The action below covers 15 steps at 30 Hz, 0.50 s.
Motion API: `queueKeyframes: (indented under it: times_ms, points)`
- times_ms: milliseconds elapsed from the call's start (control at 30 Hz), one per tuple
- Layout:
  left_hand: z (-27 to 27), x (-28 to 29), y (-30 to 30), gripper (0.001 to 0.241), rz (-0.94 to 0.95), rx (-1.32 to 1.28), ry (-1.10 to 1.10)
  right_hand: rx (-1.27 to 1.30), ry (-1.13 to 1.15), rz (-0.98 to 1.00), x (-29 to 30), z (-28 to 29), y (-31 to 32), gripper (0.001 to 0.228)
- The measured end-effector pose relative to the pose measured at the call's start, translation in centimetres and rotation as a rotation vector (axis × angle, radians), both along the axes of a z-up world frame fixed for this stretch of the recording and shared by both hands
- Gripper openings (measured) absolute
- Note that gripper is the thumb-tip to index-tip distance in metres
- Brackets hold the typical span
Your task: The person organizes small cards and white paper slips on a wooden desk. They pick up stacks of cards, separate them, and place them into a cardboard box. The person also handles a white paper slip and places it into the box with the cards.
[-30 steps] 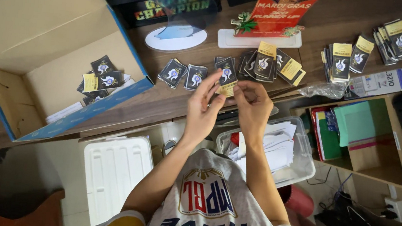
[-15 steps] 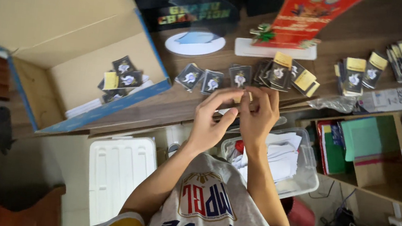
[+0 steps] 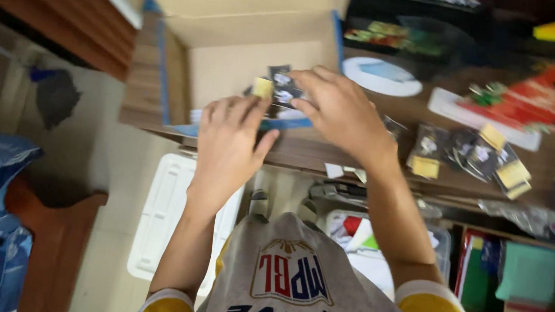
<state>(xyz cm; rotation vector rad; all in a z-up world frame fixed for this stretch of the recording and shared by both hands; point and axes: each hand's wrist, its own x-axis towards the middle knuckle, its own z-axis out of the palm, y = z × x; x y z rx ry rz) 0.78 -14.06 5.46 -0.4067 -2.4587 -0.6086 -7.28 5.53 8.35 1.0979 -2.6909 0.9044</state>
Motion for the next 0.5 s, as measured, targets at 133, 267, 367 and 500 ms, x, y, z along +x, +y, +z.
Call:
queueKeyframes:
  times_ms: [133,267,367,500]
  points:
    - [-2.6,0.0,-2.1,0.034,0.017,-0.102,-0.107,0.146,-0.088,-0.01,-4.3,-3.8,-2.3,0.036]
    - [-3.6,0.4,-2.7,0.017,-0.079,0.03,-0.176,0.349,-0.171,-0.062,-6.5,-6.2,-3.7,0.041]
    - [-3.6,0.5,-2.9,0.014,-0.116,0.081,-0.158,0.38,-0.178,-0.043,-7.1,-6.8,-4.0,0.057]
    - [-2.5,0.9,-3.1,0.014,-0.137,0.095,-0.229,0.506,-0.147,-0.014,-6.0,-4.8,-4.5,0.062]
